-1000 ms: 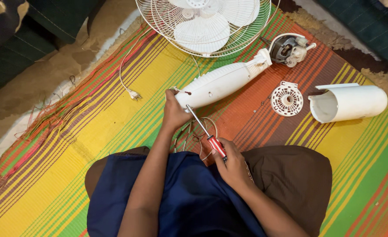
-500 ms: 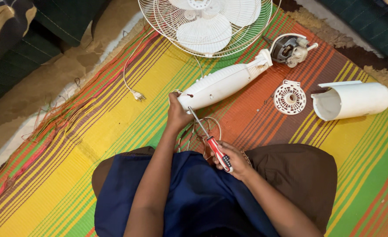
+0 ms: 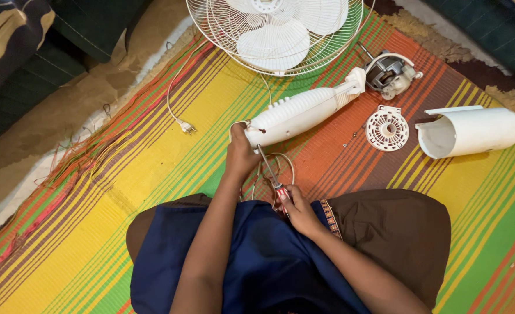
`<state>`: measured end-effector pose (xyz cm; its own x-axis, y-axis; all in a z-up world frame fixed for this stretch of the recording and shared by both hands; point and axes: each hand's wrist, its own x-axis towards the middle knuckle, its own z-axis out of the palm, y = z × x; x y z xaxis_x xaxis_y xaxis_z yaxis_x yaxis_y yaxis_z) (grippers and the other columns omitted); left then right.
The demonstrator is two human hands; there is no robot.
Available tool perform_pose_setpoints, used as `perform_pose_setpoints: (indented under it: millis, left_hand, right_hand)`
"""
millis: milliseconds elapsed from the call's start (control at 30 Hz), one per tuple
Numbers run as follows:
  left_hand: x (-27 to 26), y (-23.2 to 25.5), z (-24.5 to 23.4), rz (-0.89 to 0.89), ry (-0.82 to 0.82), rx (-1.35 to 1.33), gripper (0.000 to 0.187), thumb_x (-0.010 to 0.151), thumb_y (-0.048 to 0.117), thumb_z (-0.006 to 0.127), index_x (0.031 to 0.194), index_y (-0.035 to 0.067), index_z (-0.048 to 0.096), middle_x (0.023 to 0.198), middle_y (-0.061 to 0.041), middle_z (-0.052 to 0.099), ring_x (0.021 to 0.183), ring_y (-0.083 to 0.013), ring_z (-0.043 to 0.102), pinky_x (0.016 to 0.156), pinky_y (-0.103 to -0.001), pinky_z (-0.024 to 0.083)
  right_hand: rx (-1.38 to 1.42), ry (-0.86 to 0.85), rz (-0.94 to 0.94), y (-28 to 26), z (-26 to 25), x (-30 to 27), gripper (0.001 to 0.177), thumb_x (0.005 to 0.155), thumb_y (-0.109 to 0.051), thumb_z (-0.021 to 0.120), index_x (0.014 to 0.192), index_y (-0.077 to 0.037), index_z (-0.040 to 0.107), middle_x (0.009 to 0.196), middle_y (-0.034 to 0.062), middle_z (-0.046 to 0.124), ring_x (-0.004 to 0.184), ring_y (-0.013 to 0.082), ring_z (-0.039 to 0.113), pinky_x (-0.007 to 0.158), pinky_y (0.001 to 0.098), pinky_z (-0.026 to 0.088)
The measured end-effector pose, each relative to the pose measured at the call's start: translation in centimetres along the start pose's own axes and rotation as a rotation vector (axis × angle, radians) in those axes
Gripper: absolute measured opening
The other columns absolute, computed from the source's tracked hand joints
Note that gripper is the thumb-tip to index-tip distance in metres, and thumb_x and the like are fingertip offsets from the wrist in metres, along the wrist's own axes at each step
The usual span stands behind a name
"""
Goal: The person sits on a mat and uses a screwdriver to remove screws from the white plastic base of a disassembled electric fan. They remove several screws and set them aside on the mat.
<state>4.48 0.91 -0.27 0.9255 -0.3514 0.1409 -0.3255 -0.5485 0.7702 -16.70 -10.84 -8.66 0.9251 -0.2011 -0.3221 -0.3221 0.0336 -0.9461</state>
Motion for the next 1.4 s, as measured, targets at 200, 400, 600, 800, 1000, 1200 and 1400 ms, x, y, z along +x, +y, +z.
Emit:
perform_pose_setpoints:
  millis: [200,400,600,800,1000,1200,1400]
  left_hand:
    - [0.0,0.0,0.2,0.014,0.02,0.019,0.08,0.065,0.015,0.09,0.125,0.002,0.039,0.124,-0.028,0.056,0.102,-0.0511,0.063,0.08,-0.055,0.054]
    - [-0.5,-0.8,1.0,0.049,0.071,-0.014,0.08,0.064,0.012,0.089,0.125,0.0,0.039,0.12,-0.029,0.057,0.106,-0.0507,0.063,0.085,-0.052,0.055]
    - [-0.6,-1.4,1.3,-0.121,-0.016,-0.08,0.084,0.063,0.014,0.089,0.126,0.0,0.035,0.119,-0.032,0.061,0.108,-0.0481,0.065,0.089,-0.049,0.054]
    - [-0.4,-0.2,0.6,-0.188,-0.044,-0.096,0.098,0.05,0.023,0.098,0.122,0.001,0.035,0.114,-0.027,0.062,0.103,-0.0434,0.067,0.086,-0.047,0.055]
    - [-1.3,1.7,0.6,-0.18,-0.039,-0.038,0.092,0.054,0.022,0.093,0.124,0.001,0.038,0.11,-0.025,0.065,0.1,-0.0414,0.068,0.085,-0.046,0.057]
    - [-2.8,3.8,1.1,-0.228,-0.053,-0.023,0.086,0.056,0.02,0.089,0.122,0.001,0.037,0.107,-0.025,0.064,0.097,-0.0421,0.069,0.083,-0.046,0.057]
    - [-4.3,5.5,1.7,-0.239,-0.036,-0.13,0.09,0.059,0.018,0.087,0.129,0.0,0.034,0.112,-0.024,0.065,0.099,-0.0393,0.07,0.082,-0.045,0.059]
  right_hand:
    - [0.114,0.062,0.091,-1.9,0.1,-0.2,0.031,0.106,-0.031,0.048,0.116,-0.004,0.06,0.081,0.0039,0.067,0.062,0.0099,0.062,0.055,0.0262,0.049]
    - [-0.021,0.08,0.102,-4.7,0.4,-0.6,0.033,0.098,-0.036,0.06,0.11,-0.005,0.064,0.076,0.0052,0.065,0.058,0.0129,0.062,0.053,0.0286,0.05]
    - [-0.559,0.098,-0.062,-7.1,-0.6,-1.3,0.039,0.085,-0.038,0.077,0.099,-0.004,0.065,0.081,0.0171,0.07,0.076,0.0338,0.07,0.07,0.0432,0.054]
    - [-0.658,0.118,-0.131,-7.7,-4.6,-2.3,0.035,0.084,-0.035,0.079,0.1,-0.006,0.067,0.082,0.0169,0.07,0.078,0.0347,0.07,0.069,0.0441,0.054]
    - [0.087,0.454,0.073,-9.1,-8.5,1.9,0.034,0.09,-0.031,0.079,0.094,-0.005,0.057,0.064,0.0036,0.059,0.048,0.0137,0.058,0.042,0.0294,0.045]
    - [0.175,0.633,-0.042,-9.4,-12.4,10.7,0.04,0.087,-0.034,0.083,0.099,-0.008,0.054,0.074,-0.0016,0.058,0.051,0.0085,0.057,0.043,0.0262,0.051]
    - [0.766,0.412,0.131,-3.9,-14.9,16.0,0.042,0.09,-0.046,0.076,0.1,-0.008,0.062,0.074,0.0032,0.062,0.052,0.0118,0.058,0.049,0.0287,0.053]
